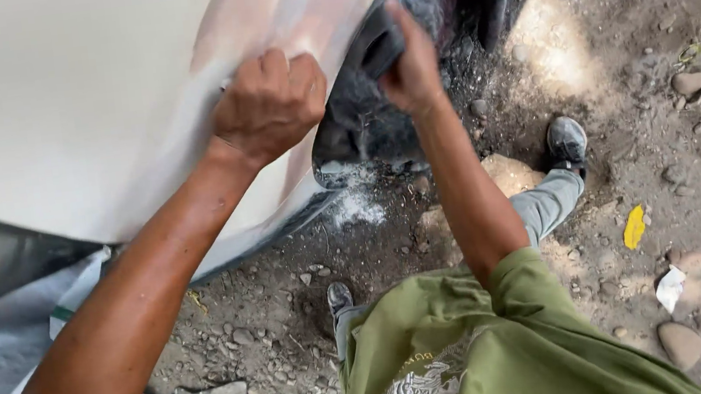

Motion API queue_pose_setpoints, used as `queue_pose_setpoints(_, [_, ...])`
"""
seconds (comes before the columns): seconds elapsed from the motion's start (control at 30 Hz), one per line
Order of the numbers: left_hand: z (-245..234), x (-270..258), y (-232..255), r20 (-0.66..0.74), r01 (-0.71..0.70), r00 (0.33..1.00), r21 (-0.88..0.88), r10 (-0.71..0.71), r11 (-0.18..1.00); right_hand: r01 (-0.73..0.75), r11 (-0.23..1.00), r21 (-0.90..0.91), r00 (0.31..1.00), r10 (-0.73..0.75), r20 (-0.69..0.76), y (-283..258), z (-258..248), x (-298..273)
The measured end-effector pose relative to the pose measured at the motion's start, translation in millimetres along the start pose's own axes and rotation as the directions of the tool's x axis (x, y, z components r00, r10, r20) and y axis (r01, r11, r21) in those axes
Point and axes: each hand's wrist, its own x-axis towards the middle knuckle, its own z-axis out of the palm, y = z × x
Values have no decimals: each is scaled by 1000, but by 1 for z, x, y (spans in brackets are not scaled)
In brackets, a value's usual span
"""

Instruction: The person uses a sanding block to sand the side panel of a white car. They repeatedly dip the sanding block into a bucket of water and wipe the panel with a cloth while sanding.

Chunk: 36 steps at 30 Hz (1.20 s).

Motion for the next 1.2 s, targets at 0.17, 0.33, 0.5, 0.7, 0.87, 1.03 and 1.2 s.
queue_pose_setpoints(0.17, [-26, 56, -51, -194, 160, 973, 192, -122, 968, -66, 943, 325, 984, 115, -134, 66, 30, -20])
queue_pose_setpoints(0.33, [-25, 62, -67, -285, 149, 954, 161, -99, 976, -102, 977, 189, 988, 121, -94, -20, 2, 13])
queue_pose_setpoints(0.5, [-28, 64, -70, -258, 126, 960, 56, -107, 990, 100, 984, 146, 982, -74, -172, -42, 16, 13])
queue_pose_setpoints(0.7, [-34, 71, -66, -238, 170, 959, 53, -153, 984, -182, 947, 263, 983, 180, 30, -27, -1, 21])
queue_pose_setpoints(0.87, [-45, 78, -62, -222, 202, 956, 29, -190, 979, 244, 907, 343, 965, -191, -180, -120, -39, 79])
queue_pose_setpoints(1.03, [-44, 86, -60, -192, 230, 957, 45, -218, 972, -91, 951, 297, 988, 124, -92, -78, -1, 32])
queue_pose_setpoints(1.2, [-36, 88, -56, -191, 280, 945, 66, -264, 958, -167, 907, 386, 931, 274, -243, -184, -58, 105])
